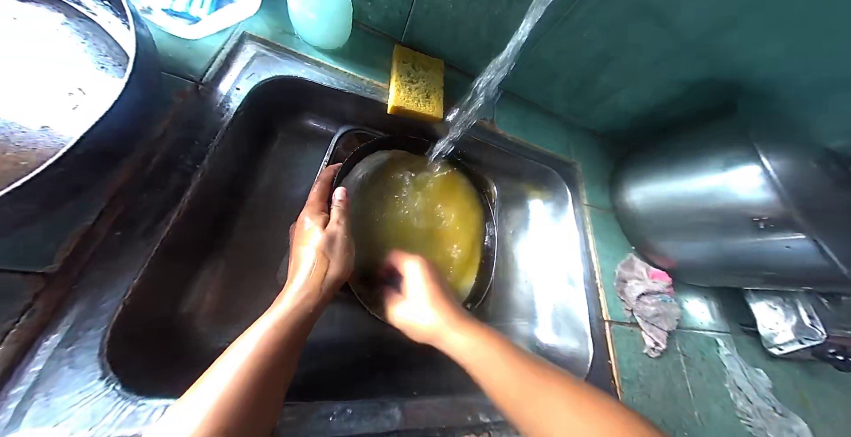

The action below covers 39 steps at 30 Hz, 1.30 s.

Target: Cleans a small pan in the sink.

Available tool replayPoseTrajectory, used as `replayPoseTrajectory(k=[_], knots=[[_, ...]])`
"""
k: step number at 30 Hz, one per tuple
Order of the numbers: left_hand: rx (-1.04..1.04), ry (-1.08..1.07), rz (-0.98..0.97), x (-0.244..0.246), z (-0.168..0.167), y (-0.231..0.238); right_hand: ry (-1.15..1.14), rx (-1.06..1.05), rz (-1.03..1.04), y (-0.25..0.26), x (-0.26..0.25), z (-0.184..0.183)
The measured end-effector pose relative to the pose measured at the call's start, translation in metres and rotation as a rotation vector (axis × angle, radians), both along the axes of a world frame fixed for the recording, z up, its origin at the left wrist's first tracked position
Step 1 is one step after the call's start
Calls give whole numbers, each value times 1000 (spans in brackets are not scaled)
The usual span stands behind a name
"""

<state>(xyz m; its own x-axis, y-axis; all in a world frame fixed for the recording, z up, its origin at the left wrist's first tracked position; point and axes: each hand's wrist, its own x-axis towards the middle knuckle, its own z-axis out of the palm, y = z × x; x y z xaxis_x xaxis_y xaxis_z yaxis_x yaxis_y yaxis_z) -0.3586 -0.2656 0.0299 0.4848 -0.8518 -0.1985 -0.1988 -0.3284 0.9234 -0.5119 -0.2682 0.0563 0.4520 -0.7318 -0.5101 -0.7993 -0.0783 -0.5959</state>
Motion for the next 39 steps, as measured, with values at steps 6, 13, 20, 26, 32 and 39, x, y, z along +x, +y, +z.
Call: replayPoseTrajectory(k=[6,13,20,26,32,39], knots=[[-32,12,37,3,1,4,-418,-76,-296,-3,55,-10],[75,50,17,6,2,1,334,-73,374,-40,-76,-4],[106,77,13,7,-2,1,425,-772,161,-133,-40,-42],[71,24,8,8,-9,5,-197,-594,-158,-110,82,-40],[40,-101,-4,8,-3,5,-498,-104,313,-27,14,-36],[51,-34,-20,5,-3,4,437,-395,469,-82,-92,-18]])
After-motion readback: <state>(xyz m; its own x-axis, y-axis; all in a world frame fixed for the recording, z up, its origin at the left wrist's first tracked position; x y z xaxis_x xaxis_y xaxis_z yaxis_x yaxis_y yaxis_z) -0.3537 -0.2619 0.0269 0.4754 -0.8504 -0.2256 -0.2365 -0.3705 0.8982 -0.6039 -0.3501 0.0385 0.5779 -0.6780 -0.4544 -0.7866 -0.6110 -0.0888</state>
